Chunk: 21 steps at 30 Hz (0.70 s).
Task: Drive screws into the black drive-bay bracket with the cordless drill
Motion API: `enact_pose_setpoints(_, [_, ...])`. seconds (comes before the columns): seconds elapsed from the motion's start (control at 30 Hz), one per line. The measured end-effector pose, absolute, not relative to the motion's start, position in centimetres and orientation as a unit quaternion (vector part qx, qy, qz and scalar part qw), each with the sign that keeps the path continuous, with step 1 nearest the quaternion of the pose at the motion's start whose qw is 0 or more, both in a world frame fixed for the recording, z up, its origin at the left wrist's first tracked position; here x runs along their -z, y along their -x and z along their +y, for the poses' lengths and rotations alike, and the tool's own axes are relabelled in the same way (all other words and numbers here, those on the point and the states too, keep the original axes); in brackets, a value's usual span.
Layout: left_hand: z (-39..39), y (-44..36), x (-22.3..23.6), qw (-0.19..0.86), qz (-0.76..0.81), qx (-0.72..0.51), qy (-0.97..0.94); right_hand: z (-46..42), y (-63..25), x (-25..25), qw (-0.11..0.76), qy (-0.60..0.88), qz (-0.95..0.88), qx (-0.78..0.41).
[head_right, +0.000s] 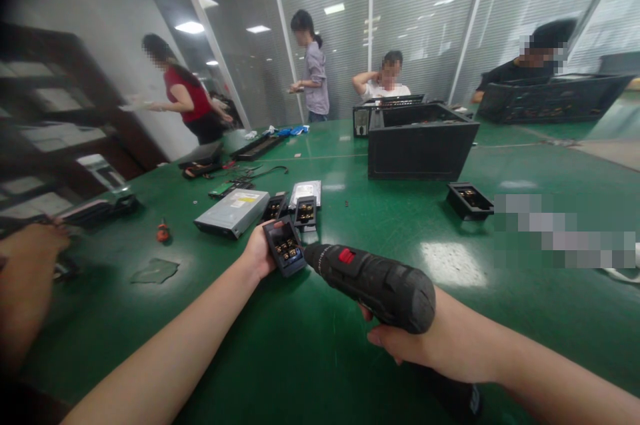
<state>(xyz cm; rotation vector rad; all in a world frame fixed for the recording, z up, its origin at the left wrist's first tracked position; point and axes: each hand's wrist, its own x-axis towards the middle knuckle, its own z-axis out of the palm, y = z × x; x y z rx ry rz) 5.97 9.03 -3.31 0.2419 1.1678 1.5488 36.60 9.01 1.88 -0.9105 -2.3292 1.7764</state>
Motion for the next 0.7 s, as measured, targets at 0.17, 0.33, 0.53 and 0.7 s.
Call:
enact_pose_setpoints(0.17, [9.03,-6.03,3.21,0.565,0.493,-0.653,-0.108,9.03,-36.72,-1.41,0.042,0.297,-0.753,-0.586])
enact_pose_setpoints(0.33, [9.07,-5.89,3.39,0.563,0.493,-0.654,-0.108,8.94,-36.69,-1.67,0.041,0.309,-0.742,-0.594])
enact_pose_setpoints(0.53, [9.04,-5.7,3.62,0.569,0.486,-0.653,-0.113,9.06,-36.64,-1.71,0.038,0.303,-0.746,-0.592])
enact_pose_setpoints(0.7, [9.03,-5.62,3.66,0.568,0.492,-0.65,-0.115,9.0,-36.6,-1.72,0.038,0.295,-0.75,-0.592])
